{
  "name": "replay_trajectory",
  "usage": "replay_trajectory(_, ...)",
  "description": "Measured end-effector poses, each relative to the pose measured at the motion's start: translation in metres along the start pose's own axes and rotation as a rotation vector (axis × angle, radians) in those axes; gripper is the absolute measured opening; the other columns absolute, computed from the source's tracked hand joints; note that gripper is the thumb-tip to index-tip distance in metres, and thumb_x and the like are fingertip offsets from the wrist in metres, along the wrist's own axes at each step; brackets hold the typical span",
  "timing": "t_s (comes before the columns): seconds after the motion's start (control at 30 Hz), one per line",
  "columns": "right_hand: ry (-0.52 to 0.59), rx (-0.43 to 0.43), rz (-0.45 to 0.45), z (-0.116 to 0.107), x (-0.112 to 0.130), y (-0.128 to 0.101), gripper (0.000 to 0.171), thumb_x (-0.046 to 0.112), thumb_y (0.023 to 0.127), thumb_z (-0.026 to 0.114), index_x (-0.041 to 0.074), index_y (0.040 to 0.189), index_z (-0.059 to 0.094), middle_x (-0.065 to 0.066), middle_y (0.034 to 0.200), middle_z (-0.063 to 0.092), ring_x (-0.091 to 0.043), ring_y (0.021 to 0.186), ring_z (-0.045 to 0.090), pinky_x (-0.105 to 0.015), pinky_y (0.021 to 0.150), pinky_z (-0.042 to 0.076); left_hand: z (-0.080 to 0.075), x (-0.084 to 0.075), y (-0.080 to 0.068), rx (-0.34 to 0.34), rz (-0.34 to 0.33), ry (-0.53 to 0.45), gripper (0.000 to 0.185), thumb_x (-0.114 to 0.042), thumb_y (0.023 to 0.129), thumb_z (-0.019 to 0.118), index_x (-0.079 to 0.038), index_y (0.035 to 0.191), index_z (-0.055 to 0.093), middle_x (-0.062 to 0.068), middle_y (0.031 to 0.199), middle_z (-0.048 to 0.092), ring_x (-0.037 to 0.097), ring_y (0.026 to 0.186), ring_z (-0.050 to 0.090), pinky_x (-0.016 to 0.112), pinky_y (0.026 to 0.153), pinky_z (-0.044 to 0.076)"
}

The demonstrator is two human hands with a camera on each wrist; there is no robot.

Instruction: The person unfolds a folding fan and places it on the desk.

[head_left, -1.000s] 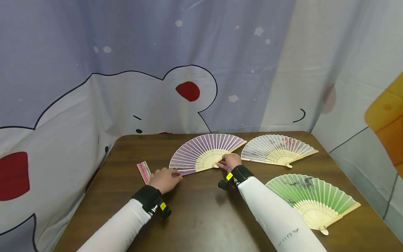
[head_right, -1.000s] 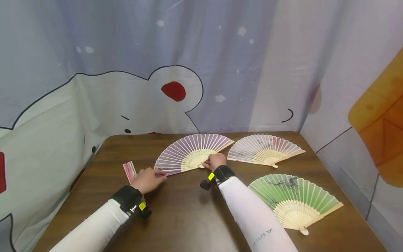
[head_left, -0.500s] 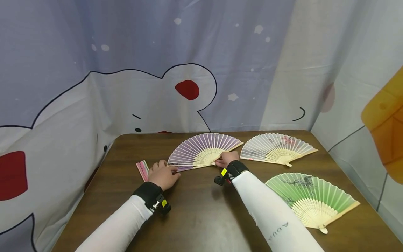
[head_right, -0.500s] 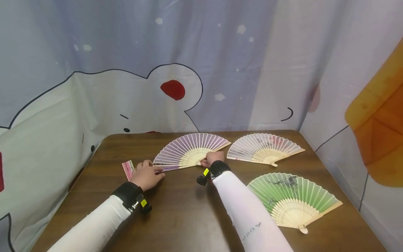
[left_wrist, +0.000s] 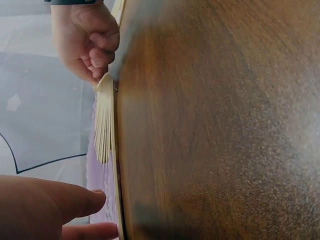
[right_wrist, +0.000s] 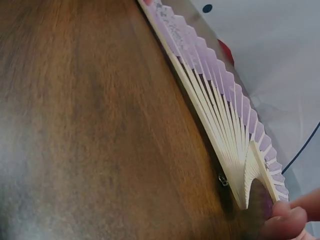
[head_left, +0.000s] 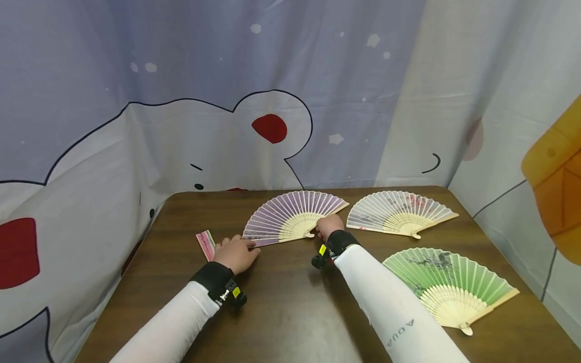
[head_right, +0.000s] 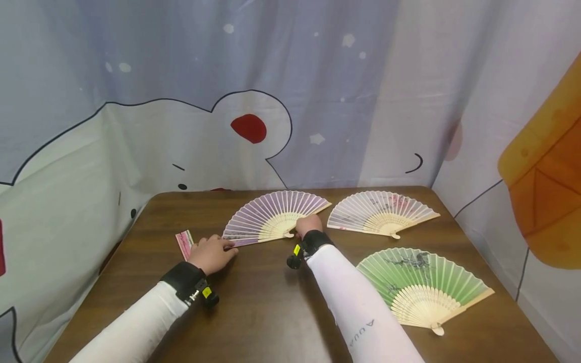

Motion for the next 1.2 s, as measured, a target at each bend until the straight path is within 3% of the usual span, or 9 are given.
replay_trajectory(0.2,-0.046,-0.006,-0.068,0.0,0.002,-0.002,0.014,0.0,0.082,0.057,0.002,0.069,0.064,-0.003,0.05,0.053,-0.013,0.04,0.046,-0.024,0.036,0.036,0.004,0.003,0.004,-0.021,-0.013,-0.015,0.047,-0.042,0.095,0.061,-0.013,0.132,0.064,0.016,0.124,0.061,0.04,0.109,0.052,0.058,0.09,0.037)
replay_trajectory(0.33,-0.02,-0.01,-0.077,0.002,0.0,-0.002,0.023,0.004,0.086,0.049,0.003,0.069,0.065,-0.002,0.05,0.054,-0.014,0.041,0.047,-0.025,0.036,0.036,0.006,0.006,0.007,-0.038,-0.018,-0.03,0.051,-0.042,0.094,0.062,-0.01,0.134,0.061,0.017,0.126,0.061,0.041,0.111,0.053,0.058,0.09,0.037)
replay_trajectory(0.47,0.017,-0.026,-0.072,0.003,0.0,-0.004,0.023,0.005,0.084,0.049,0.005,0.066,0.063,-0.003,0.048,0.051,-0.016,0.041,0.046,-0.027,0.037,0.034,0.008,0.007,0.008,-0.037,-0.018,-0.036,0.053,-0.043,0.094,0.062,-0.01,0.135,0.06,0.018,0.128,0.06,0.042,0.113,0.052,0.059,0.091,0.037)
replay_trajectory(0.77,0.159,-0.077,-0.152,0.01,0.019,-0.024,0.007,0.012,0.091,0.051,0.008,0.085,0.053,-0.008,0.068,0.066,-0.012,0.044,0.048,-0.024,0.043,0.036,0.001,0.01,-0.001,-0.085,-0.046,-0.097,0.06,-0.043,0.093,0.063,-0.005,0.139,0.055,0.021,0.132,0.058,0.044,0.119,0.05,0.062,0.097,0.038)
replay_trajectory(0.97,0.159,0.011,-0.287,0.033,0.034,-0.052,0.009,0.014,0.093,0.052,0.005,0.094,0.054,-0.014,0.073,0.069,-0.012,0.046,0.048,-0.023,0.043,0.037,-0.012,0.017,-0.018,-0.13,-0.076,-0.258,0.061,-0.041,0.096,0.061,-0.002,0.141,0.049,0.022,0.133,0.055,0.041,0.119,0.055,0.06,0.094,0.047)
replay_trajectory(1.2,0.038,0.199,-0.349,0.067,0.041,-0.098,0.013,0.019,0.093,0.052,0.007,0.094,0.056,-0.006,0.071,0.062,-0.023,0.052,0.062,-0.027,0.044,0.042,-0.015,0.035,-0.046,-0.233,-0.138,-0.611,0.057,-0.036,0.1,0.057,-0.002,0.143,0.04,0.021,0.142,0.044,0.038,0.124,0.05,0.054,0.099,0.045)
Point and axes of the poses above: each hand's wrist, its own y-axis towards the middle knuckle, its own z-axis out of the palm, x = y × z, the point moved 3 cm from there along y, towards the middle knuckle
